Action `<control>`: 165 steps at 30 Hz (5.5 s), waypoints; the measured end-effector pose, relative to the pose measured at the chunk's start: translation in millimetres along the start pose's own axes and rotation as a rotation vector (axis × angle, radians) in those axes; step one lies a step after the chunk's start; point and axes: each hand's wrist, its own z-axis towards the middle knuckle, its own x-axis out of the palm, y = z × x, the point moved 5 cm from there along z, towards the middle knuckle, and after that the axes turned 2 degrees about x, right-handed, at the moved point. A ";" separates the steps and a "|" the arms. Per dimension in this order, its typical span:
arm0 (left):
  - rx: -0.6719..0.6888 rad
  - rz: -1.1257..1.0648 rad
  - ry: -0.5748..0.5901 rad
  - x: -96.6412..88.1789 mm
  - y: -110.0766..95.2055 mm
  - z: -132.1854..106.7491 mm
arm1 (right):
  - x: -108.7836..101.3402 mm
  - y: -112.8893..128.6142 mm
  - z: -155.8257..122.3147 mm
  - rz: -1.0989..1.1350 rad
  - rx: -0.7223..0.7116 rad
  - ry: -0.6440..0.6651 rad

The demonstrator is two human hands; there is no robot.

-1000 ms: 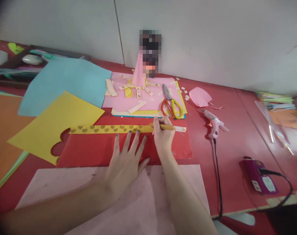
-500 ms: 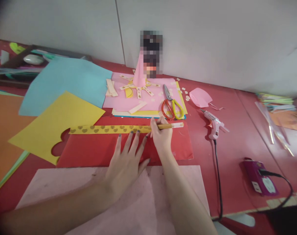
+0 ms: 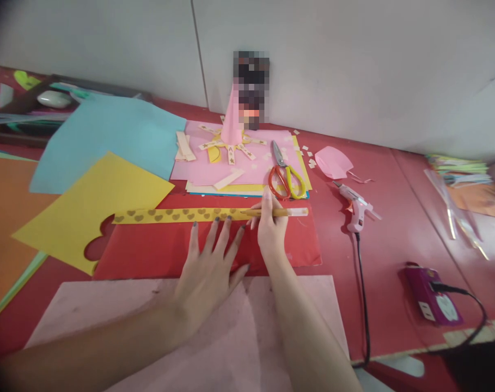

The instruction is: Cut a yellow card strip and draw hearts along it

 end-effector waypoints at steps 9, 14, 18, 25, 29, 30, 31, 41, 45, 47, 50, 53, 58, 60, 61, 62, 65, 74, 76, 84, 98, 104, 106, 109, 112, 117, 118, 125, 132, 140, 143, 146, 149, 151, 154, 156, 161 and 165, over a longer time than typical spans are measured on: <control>0.014 0.002 -0.005 1.7 -0.7 0.1 | -0.2 -5.9 6.5 0.073 0.059 0.031; 0.010 0.003 -0.006 2.0 -0.7 0.0 | -0.2 -7.4 6.8 0.019 0.058 -0.001; 0.038 0.001 -0.003 1.4 -2.2 0.5 | 1.1 -5.1 5.9 -0.056 0.014 0.027; 0.049 -0.023 0.015 2.0 -2.4 1.7 | 4.3 1.6 2.0 -0.189 -0.100 0.085; 0.047 -0.034 0.014 2.5 -1.9 1.9 | 5.5 1.6 0.8 -0.231 -0.109 0.096; 0.048 -0.035 0.015 2.6 -1.9 1.9 | 5.5 0.9 0.8 -0.240 -0.103 0.097; 0.048 -0.034 0.015 2.6 -1.9 1.8 | 5.4 0.0 1.0 -0.250 -0.098 0.097; 0.056 0.034 0.011 2.7 -3.0 2.3 | 3.8 -5.0 3.6 -0.285 -0.100 0.077; 0.062 0.037 -0.001 2.4 -3.6 2.3 | 3.7 -3.7 3.4 -0.294 -0.113 0.078; 0.066 0.037 -0.002 2.3 -3.9 2.3 | 4.3 -3.0 3.0 -0.292 -0.124 0.092; 0.066 0.034 0.000 2.6 -3.8 2.4 | 5.3 -2.7 2.6 -0.292 -0.127 0.111; 0.063 0.030 0.005 3.0 -3.6 2.4 | 6.4 -2.2 2.6 -0.298 -0.123 0.125; 0.064 0.034 0.004 3.4 -3.9 2.5 | 7.1 -1.1 2.8 -0.304 -0.118 0.138; 0.065 0.031 0.006 3.8 -3.9 2.4 | 6.6 -3.1 3.3 -0.305 -0.100 0.133; 0.064 0.027 0.009 4.0 -3.9 2.3 | 6.2 -4.6 3.7 -0.308 -0.091 0.128; 0.062 0.022 0.011 4.3 -3.8 2.2 | 5.7 -6.0 4.1 -0.314 -0.087 0.118; 0.056 0.007 0.010 4.6 -3.3 2.2 | 4.1 -8.4 5.4 -0.338 -0.110 0.083; 0.063 0.016 0.001 4.3 -3.9 2.1 | 0.9 -7.8 6.4 -0.103 -0.050 0.051; 0.065 0.021 0.002 3.9 -4.0 2.2 | 0.0 -7.3 6.9 0.005 -0.015 0.047; 0.063 0.020 0.019 3.5 -4.0 2.4 | -1.5 -8.6 8.1 0.128 0.076 0.025; 0.058 0.027 0.024 4.0 -3.6 2.4 | 2.4 -5.7 4.9 -0.145 -0.050 0.102; 0.058 0.012 0.026 2.5 -3.7 2.8 | 3.7 -4.1 4.2 -0.175 -0.061 0.086; 0.057 0.008 0.027 2.4 -3.6 2.8 | 4.1 -4.3 4.0 -0.194 -0.058 0.085; 0.054 0.004 0.021 3.0 -3.3 2.6 | 4.3 -5.0 4.0 -0.228 -0.057 0.078; 0.051 -0.006 0.019 3.9 -3.0 2.5 | 4.0 -4.7 3.8 -0.237 -0.074 0.062; 0.055 -0.013 0.009 4.1 -3.1 2.3 | 3.3 -3.3 2.6 -0.239 -0.077 0.042; 0.051 -0.017 0.012 4.2 -3.0 2.3 | 3.2 -2.9 2.4 -0.248 -0.078 0.040; 0.057 -0.001 0.030 4.1 -3.6 2.8 | 2.8 -2.2 1.4 -0.260 -0.082 0.025; 0.055 -0.002 0.023 3.8 -3.2 2.5 | 3.0 -1.3 1.7 -0.248 -0.062 0.016; 0.052 -0.019 0.021 3.3 -3.1 2.8 | 2.4 -2.8 2.4 -0.261 -0.057 0.021; 0.056 -0.001 0.018 2.0 -3.3 2.8 | 3.2 -3.1 2.4 -0.249 -0.046 0.033; 0.059 0.006 0.014 2.3 -3.5 2.7 | 3.8 -3.6 2.2 -0.238 -0.042 0.043; 0.059 0.005 0.012 3.6 -3.5 2.3 | 4.3 -4.4 1.8 -0.232 -0.052 0.062; 0.056 0.005 0.018 4.3 -3.3 2.1 | 4.3 -4.5 1.6 -0.196 -0.063 0.076; 0.058 0.011 0.027 3.7 -3.3 2.2 | 4.4 -3.2 1.8 -0.169 -0.084 0.096; 0.060 0.019 0.028 2.6 -3.5 2.5 | 5.2 -1.8 2.0 -0.211 -0.097 0.111; 0.061 0.015 0.033 2.8 -3.9 2.9 | 5.7 -1.5 2.4 -0.257 -0.098 0.111; 0.061 0.008 0.037 4.4 -3.8 2.4 | 6.5 -2.3 2.3 -0.263 -0.120 0.118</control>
